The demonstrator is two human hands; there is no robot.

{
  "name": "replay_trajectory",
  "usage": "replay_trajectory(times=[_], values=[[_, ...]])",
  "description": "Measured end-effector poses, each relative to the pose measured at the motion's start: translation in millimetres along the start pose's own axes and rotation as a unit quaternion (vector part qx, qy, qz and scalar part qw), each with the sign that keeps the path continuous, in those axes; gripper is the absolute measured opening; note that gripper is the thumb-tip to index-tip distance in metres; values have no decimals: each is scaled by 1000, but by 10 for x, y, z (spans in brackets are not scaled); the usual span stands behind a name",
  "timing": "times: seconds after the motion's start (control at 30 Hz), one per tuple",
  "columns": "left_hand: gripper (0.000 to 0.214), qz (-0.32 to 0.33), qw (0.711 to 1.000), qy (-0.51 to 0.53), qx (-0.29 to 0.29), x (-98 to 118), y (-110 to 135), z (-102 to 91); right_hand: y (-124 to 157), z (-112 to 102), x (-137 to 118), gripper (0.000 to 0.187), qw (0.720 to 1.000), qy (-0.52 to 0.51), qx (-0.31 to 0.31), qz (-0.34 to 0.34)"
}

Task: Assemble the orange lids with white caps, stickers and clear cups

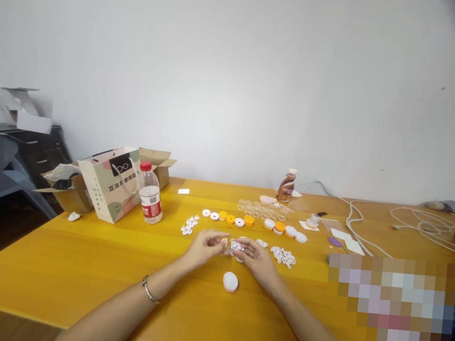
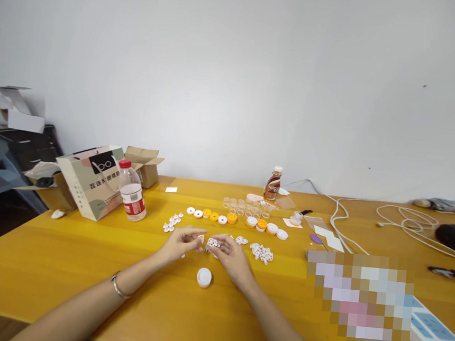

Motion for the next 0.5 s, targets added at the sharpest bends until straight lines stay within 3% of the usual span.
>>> replay_trajectory(times=[0.3,0.5], values=[[34,-29,998,54,-7,-26,0,-17,54,33,-98,33,1000,1,-9,12],[19,109,990,-87,-4,125,36,-6,78,70,-135,32,999,-2,-34,11]])
Point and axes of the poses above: each hand's wrist, its own y-axis away from the middle knuckle, its own z-axis out of the palm, x = y × z, the point moved 4 cm from there along -y, towards the middle knuckle, and after that the axes turned 4 degrees about y, right-handed, at the moved point
